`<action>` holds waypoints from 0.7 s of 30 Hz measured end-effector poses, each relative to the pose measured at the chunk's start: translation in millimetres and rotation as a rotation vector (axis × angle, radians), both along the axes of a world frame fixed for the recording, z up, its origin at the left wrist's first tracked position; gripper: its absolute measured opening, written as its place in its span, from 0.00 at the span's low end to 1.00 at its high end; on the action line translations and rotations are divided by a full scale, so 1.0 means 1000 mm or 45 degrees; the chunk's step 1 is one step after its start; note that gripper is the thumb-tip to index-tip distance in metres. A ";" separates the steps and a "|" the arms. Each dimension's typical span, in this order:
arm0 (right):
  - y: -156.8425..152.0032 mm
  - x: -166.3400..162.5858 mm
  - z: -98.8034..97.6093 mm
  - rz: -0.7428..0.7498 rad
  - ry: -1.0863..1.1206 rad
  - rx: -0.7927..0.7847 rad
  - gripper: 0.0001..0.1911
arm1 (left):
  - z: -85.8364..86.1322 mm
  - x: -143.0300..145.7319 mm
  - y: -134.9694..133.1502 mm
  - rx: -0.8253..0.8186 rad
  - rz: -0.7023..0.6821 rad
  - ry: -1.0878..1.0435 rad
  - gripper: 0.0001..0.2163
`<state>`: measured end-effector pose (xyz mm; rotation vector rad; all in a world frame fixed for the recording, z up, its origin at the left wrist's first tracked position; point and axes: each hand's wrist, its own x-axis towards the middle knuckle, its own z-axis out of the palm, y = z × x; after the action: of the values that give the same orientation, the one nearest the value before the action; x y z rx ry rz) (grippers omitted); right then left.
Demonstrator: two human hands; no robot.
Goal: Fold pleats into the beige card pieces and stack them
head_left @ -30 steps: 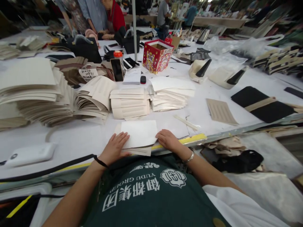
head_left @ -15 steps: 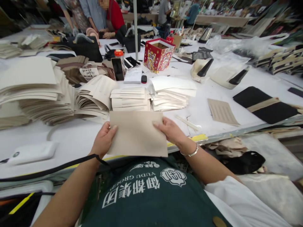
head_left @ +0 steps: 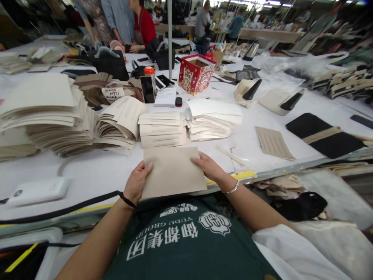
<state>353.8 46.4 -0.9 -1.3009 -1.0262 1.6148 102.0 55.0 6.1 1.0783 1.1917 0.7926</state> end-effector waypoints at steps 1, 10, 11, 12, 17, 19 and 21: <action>-0.004 0.000 0.002 0.035 0.107 -0.043 0.26 | 0.001 -0.001 -0.002 -0.051 -0.031 -0.074 0.29; -0.040 -0.005 -0.019 0.337 0.282 -0.236 0.24 | -0.001 -0.030 -0.020 -0.126 -0.399 0.194 0.17; -0.038 -0.005 -0.020 0.338 0.191 -0.168 0.23 | 0.000 -0.031 -0.017 -0.025 -0.394 0.294 0.16; -0.035 -0.005 -0.021 0.337 0.083 -0.094 0.22 | 0.001 -0.031 -0.014 0.087 -0.380 0.390 0.16; -0.009 -0.002 -0.008 0.279 -0.395 -0.047 0.16 | 0.008 -0.021 0.009 0.491 -0.267 0.766 0.16; 0.002 0.001 0.002 0.289 -0.394 -0.104 0.16 | 0.012 -0.016 0.018 0.474 -0.215 0.726 0.17; 0.009 0.004 0.009 0.310 -0.291 -0.094 0.17 | 0.014 -0.015 0.026 0.383 -0.220 0.581 0.18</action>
<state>357.8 55.0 7.7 -1.4819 -1.3175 1.7252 87.2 80.5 20.1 1.6513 1.3580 0.6189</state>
